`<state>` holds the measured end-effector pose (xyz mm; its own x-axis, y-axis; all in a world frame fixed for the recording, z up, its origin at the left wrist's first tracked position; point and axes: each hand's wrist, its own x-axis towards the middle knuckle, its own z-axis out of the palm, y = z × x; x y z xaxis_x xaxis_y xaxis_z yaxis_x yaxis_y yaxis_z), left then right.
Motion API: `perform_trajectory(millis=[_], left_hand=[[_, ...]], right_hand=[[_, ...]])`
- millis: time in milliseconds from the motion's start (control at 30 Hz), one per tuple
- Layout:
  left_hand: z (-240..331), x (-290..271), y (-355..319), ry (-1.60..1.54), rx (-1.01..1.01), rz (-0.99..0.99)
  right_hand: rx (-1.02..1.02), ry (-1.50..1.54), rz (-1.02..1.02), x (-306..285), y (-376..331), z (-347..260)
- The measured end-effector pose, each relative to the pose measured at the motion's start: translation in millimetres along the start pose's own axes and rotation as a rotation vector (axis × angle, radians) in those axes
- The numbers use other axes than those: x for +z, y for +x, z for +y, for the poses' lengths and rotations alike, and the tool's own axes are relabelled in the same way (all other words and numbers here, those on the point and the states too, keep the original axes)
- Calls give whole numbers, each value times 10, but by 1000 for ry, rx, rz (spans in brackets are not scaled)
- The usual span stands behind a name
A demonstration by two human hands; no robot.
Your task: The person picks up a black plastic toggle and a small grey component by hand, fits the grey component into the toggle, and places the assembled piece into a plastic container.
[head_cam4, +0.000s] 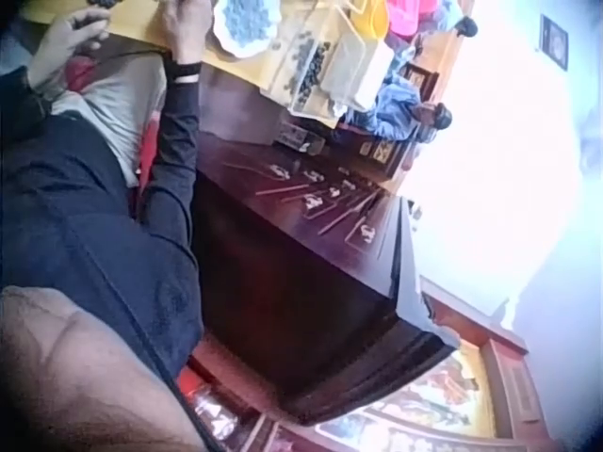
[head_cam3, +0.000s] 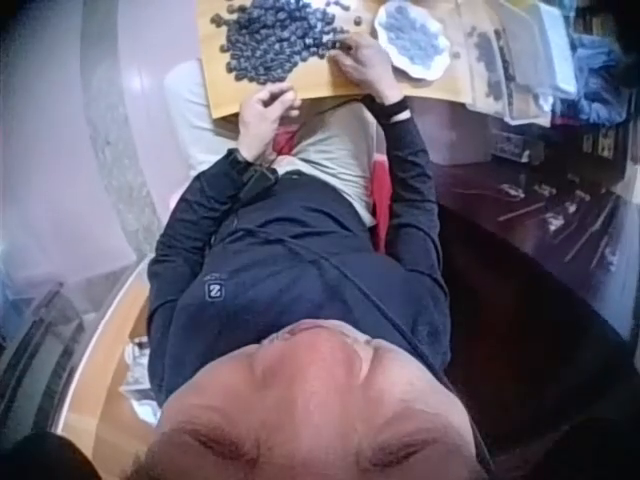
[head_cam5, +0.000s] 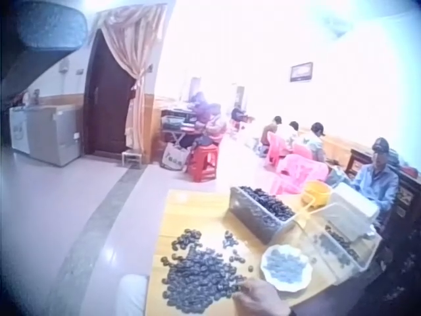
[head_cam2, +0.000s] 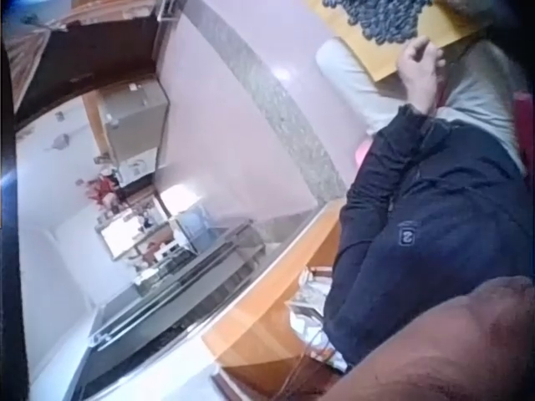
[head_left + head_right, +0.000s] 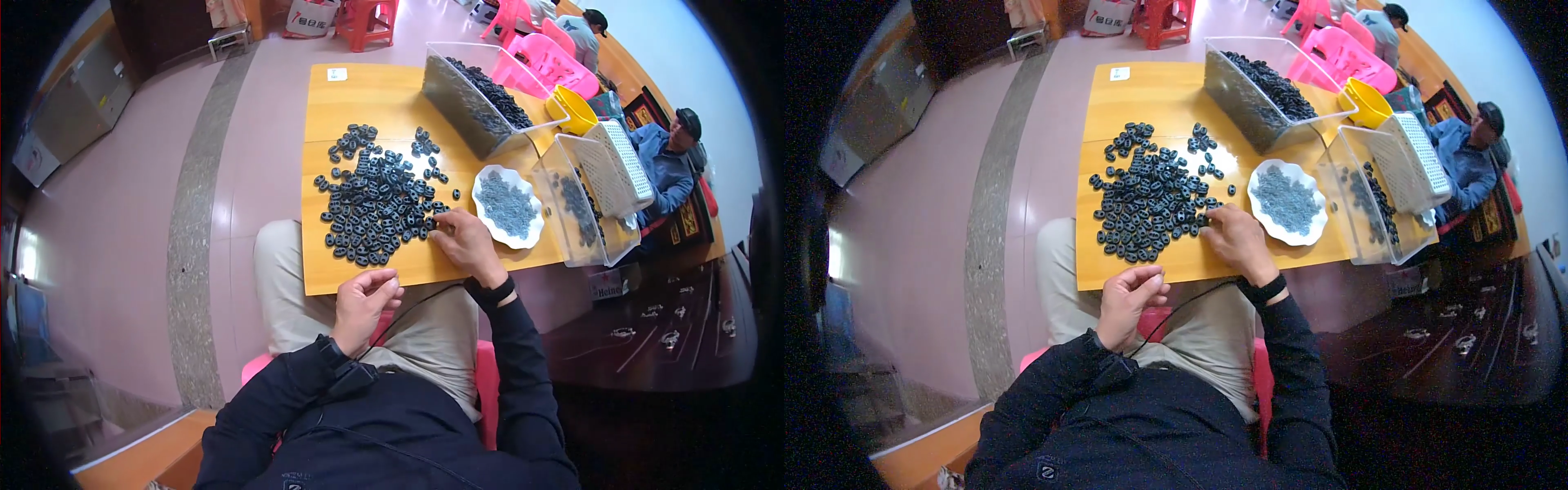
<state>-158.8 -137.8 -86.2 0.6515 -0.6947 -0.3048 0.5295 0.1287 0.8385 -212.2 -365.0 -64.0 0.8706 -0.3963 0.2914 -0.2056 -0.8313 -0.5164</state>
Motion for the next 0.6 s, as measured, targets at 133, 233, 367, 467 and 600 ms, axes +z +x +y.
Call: perform_trajectory(millis=[133,233,367,467,600], left_hand=[[7,-7,19,-18,-7,11],[17,-13,21,0,-14,0],[13,-15,22,-11,-13,8],[21,-23,21,-10,-10,14],[16,-13,26,-9,-18,20]], right_hand=[[11,121,1,1,26,30],[-41,-33,79,-20,40,42],[27,-83,-10,-20,27,-33],[15,-82,-74,-50,35,-104],[-51,-45,-52,-41,83,-68]])
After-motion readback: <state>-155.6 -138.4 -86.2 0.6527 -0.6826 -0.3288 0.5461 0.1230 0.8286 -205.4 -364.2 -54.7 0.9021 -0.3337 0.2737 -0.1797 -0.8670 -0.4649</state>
